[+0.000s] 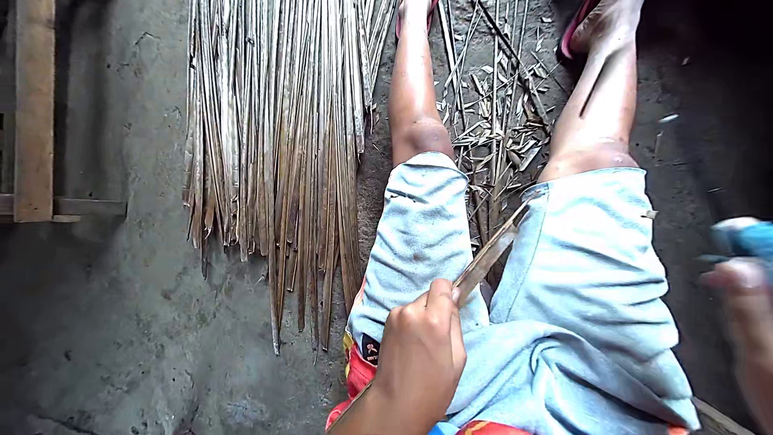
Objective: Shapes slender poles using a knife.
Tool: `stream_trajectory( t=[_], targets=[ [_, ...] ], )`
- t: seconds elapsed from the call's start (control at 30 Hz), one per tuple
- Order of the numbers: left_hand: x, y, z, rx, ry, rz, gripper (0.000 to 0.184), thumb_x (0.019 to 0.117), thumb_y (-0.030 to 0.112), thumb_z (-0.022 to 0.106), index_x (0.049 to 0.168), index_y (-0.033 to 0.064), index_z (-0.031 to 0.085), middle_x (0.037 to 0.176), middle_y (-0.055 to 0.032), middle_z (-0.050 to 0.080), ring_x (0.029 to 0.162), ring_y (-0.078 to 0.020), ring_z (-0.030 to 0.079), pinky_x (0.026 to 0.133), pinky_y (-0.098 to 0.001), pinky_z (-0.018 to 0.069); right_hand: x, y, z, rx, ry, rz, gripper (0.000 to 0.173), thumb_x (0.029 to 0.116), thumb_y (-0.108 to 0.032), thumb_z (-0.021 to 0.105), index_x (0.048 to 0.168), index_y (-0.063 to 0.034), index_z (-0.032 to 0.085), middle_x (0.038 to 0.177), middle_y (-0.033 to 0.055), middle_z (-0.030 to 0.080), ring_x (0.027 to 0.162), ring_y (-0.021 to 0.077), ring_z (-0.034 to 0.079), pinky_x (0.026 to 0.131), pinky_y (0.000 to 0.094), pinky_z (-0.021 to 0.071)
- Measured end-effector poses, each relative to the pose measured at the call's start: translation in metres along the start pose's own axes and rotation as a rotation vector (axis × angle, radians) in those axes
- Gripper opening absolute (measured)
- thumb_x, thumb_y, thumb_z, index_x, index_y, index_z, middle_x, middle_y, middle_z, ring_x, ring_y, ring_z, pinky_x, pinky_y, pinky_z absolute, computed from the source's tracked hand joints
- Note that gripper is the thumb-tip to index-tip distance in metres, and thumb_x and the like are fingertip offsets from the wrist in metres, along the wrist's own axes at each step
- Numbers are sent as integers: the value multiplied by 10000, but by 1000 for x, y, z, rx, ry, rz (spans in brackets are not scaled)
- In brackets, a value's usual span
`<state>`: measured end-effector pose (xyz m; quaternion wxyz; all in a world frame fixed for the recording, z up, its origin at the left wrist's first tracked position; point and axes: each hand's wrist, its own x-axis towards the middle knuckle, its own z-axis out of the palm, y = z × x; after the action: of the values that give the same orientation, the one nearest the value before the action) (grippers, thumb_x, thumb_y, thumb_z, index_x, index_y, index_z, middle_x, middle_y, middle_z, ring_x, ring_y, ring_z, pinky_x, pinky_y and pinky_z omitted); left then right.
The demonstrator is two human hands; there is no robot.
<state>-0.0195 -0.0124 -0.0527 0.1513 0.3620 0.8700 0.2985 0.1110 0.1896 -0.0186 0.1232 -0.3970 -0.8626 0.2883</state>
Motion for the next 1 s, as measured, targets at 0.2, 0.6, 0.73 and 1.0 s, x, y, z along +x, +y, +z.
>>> stream_trajectory(
  t=[0.2, 0.6, 0.73, 1.0],
  targets=[
    [7, 4, 1, -21, -15, 2, 238, 988, 112, 450, 892, 21, 649, 570, -16, 527, 483, -110, 555, 455, -249, 450, -45, -35, 61, 451, -269, -127, 319, 1016, -196, 608, 981, 113, 680, 900, 195, 707, 842, 52, 662, 799, 162, 524],
    [17, 4, -18, -722, -334, -168, 182, 1009, 97, 451, 939, 38, 608, 700, 41, 612, 577, 36, 554, 538, -136, 453, -46, -24, 65, 875, -318, -113, 213, 1062, -348, 552, 1091, -163, 652, 1004, -107, 723, 769, -117, 586, 669, 76, 476],
    [22, 4, -21, -780, -314, -111, 201, 1029, 106, 446, 897, 48, 586, 646, 63, 510, 553, 54, 485, 525, -114, 409, -47, -26, 70, 925, -304, -154, 234, 1058, -364, 561, 1108, -166, 674, 1014, -97, 731, 811, -101, 613, 705, 80, 492],
    [25, 5, -22, -950, -358, -156, 168, 1051, 83, 419, 1016, 41, 577, 657, 99, 464, 543, 74, 423, 512, -103, 367, -47, -28, 71, 911, -167, -146, 225, 1036, -366, 607, 1219, -249, 662, 1067, -129, 734, 879, -69, 659, 771, 106, 536]
  ],
)
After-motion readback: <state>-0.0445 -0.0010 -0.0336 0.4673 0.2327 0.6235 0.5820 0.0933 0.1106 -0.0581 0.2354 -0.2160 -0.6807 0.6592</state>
